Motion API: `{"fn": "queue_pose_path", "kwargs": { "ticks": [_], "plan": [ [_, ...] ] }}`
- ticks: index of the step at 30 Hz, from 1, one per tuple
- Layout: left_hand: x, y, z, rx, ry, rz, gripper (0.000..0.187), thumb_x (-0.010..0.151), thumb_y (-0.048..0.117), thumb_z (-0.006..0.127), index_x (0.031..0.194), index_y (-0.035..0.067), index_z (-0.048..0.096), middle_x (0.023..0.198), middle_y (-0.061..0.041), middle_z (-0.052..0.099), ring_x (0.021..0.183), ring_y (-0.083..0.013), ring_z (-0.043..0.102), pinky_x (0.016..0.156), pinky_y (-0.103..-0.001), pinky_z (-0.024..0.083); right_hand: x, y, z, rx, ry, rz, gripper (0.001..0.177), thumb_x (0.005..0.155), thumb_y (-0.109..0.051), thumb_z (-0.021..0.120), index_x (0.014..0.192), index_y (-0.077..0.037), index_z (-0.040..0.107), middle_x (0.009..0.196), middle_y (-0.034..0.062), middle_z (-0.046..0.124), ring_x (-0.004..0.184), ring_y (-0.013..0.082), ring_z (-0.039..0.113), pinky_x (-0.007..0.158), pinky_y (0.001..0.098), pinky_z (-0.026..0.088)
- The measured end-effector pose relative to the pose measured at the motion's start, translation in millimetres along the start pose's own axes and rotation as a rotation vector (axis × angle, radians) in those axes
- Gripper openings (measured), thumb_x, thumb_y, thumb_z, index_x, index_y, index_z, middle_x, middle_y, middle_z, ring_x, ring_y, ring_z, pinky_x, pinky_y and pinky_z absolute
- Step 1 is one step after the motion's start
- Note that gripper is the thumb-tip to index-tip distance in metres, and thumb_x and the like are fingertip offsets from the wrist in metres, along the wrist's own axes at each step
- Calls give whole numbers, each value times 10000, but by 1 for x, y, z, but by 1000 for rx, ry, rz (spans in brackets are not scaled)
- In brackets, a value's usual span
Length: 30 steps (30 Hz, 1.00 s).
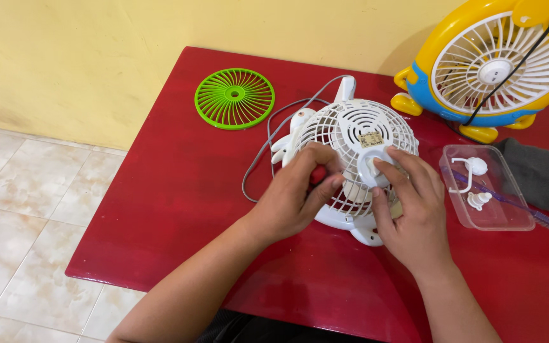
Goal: The person disassembles a small white and green electric fan on a red table. They remove the front grille, the central cap, and then use a screwdriver to loosen screws on the rear housing.
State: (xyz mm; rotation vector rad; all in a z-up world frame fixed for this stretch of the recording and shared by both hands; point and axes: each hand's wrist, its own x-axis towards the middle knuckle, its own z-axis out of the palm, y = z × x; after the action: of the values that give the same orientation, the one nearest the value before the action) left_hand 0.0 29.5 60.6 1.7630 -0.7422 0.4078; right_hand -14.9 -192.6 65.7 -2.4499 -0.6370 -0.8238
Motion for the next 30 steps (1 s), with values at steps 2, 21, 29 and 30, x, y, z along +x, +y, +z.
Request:
{"fn": "queue_pose_path", "kwargs": {
  "ticks": [2,21,29,30],
  "plan": [
    [-3,-1,1,-193,-88,-76,271,1107,288,544,1219,43,515,970,-65,613,846,-166,616,766,-338,547,1,0,-1,13,-24,-17,379,937,-52,667,1314,-75,645,1439,112,580,1369,333,524,1180,527,369],
    [2,-12,4,-171,34,-16,356,966,116,784,1125,59,471,927,-38,708,876,-89,692,789,-253,581,3,16,-6,48,-66,-13,587,854,164,492,1360,-97,631,1514,112,542,1458,360,477,1214,513,359],
    [-1,-23,0,-297,-17,-258,222,1027,214,691,1076,68,530,847,-17,604,731,-91,579,659,-270,512,-2,15,-9,94,-44,-50,532,848,174,542,1254,-112,732,1420,52,665,1177,289,597,1066,385,496],
    [-4,-23,0,-294,-20,-184,241,1057,256,673,1089,59,539,899,-34,607,790,-100,582,716,-275,522,-4,14,-9,93,-43,-44,521,855,173,551,1248,-114,738,1415,46,670,1153,278,596,1057,377,495]
  ]
}}
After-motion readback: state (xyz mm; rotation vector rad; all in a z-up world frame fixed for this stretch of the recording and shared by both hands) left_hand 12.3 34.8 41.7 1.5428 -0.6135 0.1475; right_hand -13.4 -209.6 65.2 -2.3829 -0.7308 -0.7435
